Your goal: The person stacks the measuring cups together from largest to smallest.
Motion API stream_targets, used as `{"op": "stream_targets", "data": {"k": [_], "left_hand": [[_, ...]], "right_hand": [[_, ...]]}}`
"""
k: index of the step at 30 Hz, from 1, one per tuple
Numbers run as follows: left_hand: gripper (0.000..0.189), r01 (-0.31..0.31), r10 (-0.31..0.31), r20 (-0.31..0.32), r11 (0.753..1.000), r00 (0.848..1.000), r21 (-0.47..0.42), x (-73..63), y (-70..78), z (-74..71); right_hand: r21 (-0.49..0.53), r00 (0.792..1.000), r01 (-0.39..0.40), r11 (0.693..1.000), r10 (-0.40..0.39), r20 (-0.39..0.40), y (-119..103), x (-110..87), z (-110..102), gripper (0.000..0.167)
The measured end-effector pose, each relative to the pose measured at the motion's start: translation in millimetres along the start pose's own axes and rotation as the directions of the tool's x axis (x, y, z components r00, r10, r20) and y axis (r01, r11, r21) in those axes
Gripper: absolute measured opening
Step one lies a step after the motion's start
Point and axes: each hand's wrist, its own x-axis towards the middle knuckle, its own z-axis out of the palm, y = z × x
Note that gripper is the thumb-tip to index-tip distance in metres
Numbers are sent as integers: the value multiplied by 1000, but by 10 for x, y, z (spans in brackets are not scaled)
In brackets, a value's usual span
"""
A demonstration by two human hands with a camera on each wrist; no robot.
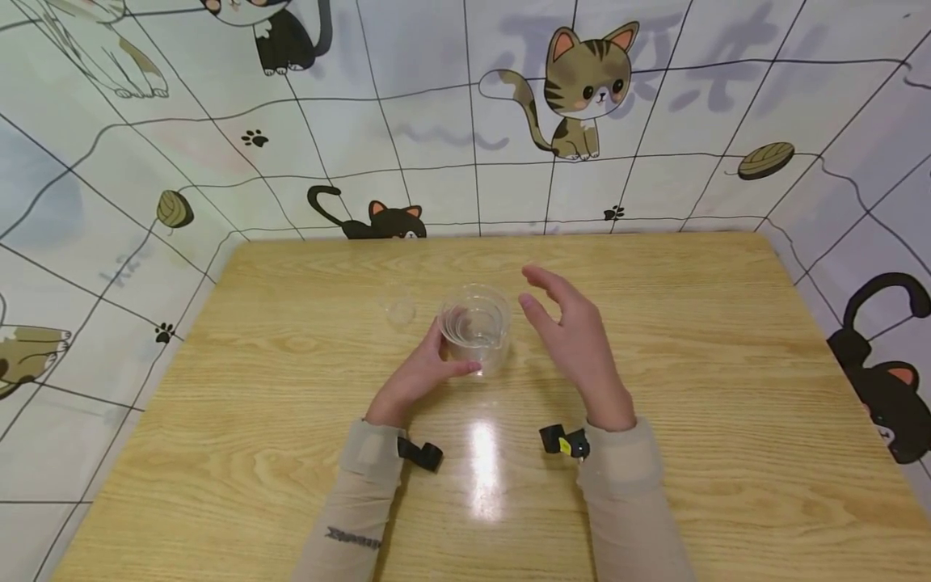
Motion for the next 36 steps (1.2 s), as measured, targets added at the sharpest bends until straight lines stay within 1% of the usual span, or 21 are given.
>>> {"op": "stream_targets", "data": {"k": [4,7,15,21,26,29,33,36], "left_hand": [[89,5,-5,-3,1000,1000,5,6,2,4],[89,1,-1,-3,1000,1000,-1,8,5,7],[91,9,-9,-7,1000,1000,-4,-10,1,4],[91,3,-3,-3,1000,1000,10,-1,-4,-6],[90,4,-4,-5,999,1000,37,4,-6,-9],[89,8,-8,-7,999,1000,35,6,-4,-14],[87,7,-7,-5,1000,1000,29,4,4,-21],[85,0,0,-1,1000,1000,18,1,1,-30]], "right_hand": [[22,999,23,999,-23,32,6,8,14,42],[31,999,15,999,-16,45,-29,-3,10,42],[28,999,-5,1000,3,54,-246,-72,-52,40],[15,997,-24,1000,23,71,-229,-66,-50,39],[32,994,-39,999,36,104,-134,-49,-47,39],[36,988,-52,998,46,146,12,-14,-37,43],[8,973,-44,999,41,227,220,30,-10,49],[1,959,-21,1000,20,282,295,48,27,53]]}}
